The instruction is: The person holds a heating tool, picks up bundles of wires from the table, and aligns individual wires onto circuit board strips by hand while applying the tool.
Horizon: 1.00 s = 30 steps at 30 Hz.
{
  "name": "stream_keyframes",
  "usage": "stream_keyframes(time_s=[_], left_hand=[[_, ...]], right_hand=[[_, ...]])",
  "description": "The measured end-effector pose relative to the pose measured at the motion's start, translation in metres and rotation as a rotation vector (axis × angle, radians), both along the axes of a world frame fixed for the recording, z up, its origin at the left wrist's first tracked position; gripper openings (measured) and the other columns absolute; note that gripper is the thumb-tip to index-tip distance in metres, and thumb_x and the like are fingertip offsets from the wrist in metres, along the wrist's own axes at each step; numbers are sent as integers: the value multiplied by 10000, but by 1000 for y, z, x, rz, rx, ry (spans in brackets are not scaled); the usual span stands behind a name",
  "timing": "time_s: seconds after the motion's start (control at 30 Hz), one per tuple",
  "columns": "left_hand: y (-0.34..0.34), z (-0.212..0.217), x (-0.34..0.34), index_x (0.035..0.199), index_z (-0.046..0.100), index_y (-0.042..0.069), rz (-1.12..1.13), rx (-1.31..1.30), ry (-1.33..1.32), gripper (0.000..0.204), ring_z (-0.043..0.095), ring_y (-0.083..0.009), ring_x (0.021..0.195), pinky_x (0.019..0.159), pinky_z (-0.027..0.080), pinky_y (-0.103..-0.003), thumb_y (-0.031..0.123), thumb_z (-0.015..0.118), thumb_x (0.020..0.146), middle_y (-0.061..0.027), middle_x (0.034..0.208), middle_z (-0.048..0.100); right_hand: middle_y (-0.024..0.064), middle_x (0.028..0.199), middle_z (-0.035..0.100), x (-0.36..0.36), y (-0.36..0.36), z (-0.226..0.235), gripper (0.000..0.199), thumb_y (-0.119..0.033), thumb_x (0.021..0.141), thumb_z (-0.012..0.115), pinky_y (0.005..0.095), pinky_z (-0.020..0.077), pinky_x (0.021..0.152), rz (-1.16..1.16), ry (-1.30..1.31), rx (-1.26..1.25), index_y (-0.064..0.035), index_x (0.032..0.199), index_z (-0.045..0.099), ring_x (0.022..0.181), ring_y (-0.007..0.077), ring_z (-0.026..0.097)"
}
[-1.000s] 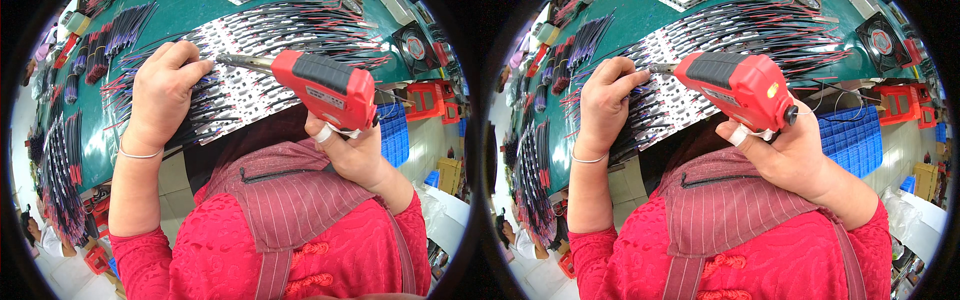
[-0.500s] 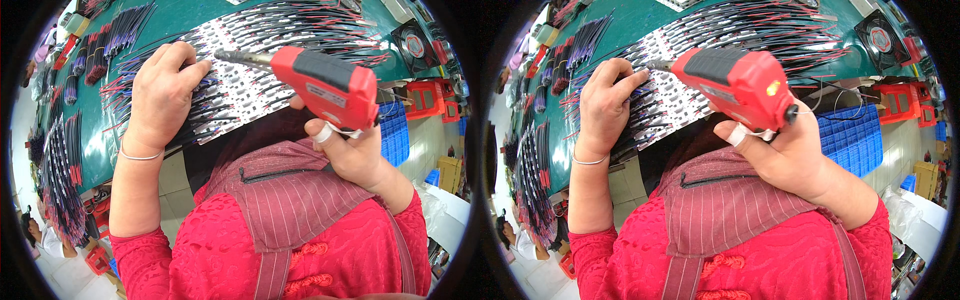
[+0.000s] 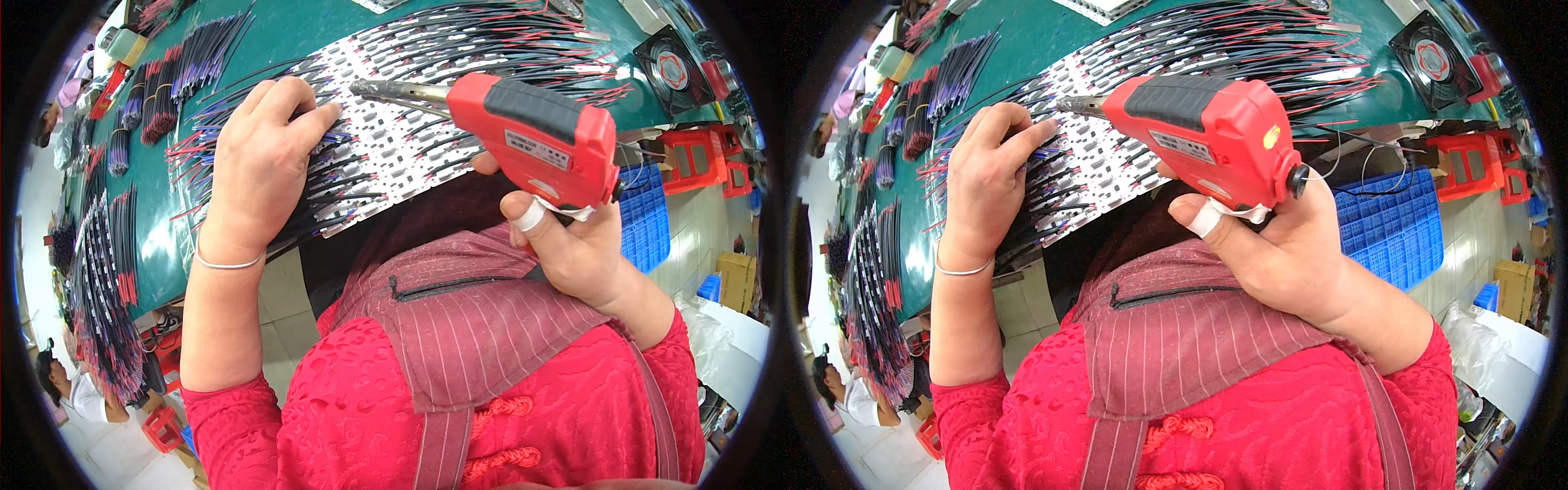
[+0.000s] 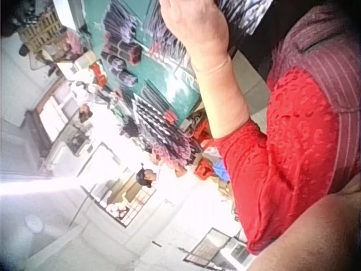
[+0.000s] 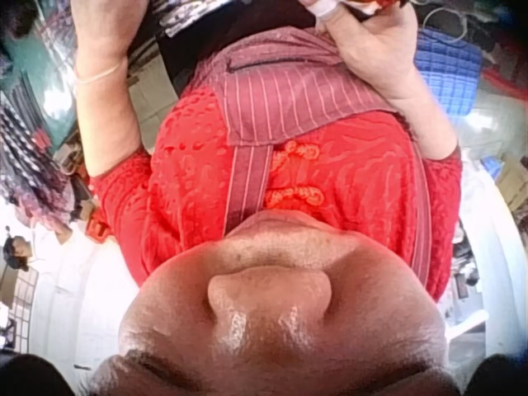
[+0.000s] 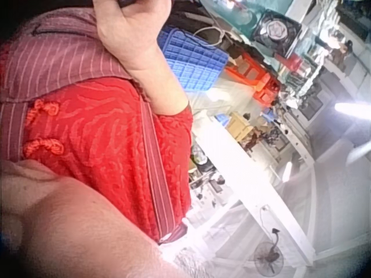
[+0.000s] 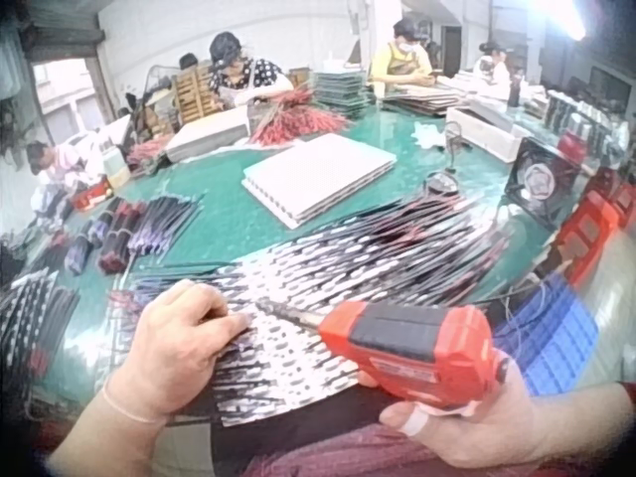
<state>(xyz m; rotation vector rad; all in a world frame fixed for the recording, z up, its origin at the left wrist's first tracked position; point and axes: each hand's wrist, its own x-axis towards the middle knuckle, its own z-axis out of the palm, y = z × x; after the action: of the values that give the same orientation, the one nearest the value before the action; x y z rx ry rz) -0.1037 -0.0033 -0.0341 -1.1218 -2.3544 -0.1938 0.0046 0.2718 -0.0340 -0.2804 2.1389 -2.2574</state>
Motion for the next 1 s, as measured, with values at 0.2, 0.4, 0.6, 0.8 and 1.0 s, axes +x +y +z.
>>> stream_keyframes(time_s=[0.2, 0.4, 0.6, 0.8, 1.0], left_hand=[[-1, 18, 15, 1005, 741, 52, 21, 65, 88, 370, 594, -240, 792, 695, 509, -337, -52, 638, 665, -67, 865, 576], [1, 21, 32, 1221, 706, 60, 115, 231, 1, 646, 549, -241, 722, 688, 500, -335, -200, 583, 642, -110, 913, 489], [8, 13, 26, 1187, 699, 33, 116, 23, 13, 502, 580, -262, 756, 677, 504, -363, -101, 605, 713, -93, 846, 526], [6, 6, 29, 1067, 716, 37, 128, -2, -72, 469, 628, -276, 795, 711, 508, -371, -139, 604, 646, -103, 874, 603], [10, -3, 26, 932, 728, 59, 92, 68, 66, 268, 594, -233, 751, 645, 507, -343, -28, 645, 693, -47, 860, 590]], right_hand=[[94, 1131, 695, 1, 5, -1, 328, 55, 893, 680, 290, 515, 897, -2, 24, 13, 22, 1213, 621, 1026, 128, 639], [102, 1152, 691, 3, 6, -2, 336, 50, 896, 677, 309, 501, 940, -31, 47, -29, 22, 1225, 616, 1061, 148, 636], [112, 1174, 684, 5, 12, -3, 338, 45, 898, 678, 323, 495, 960, -1, 73, -5, 11, 1229, 618, 1087, 163, 635], [137, 1184, 675, 8, 11, -4, 318, -67, 963, 616, 218, 470, 556, -6, 65, 108, 1, 1271, 572, 647, 56, 552], [138, 1202, 676, 9, 10, -4, 316, -78, 962, 624, 216, 476, 564, 25, 56, 29, 1, 1265, 578, 651, 53, 553]])
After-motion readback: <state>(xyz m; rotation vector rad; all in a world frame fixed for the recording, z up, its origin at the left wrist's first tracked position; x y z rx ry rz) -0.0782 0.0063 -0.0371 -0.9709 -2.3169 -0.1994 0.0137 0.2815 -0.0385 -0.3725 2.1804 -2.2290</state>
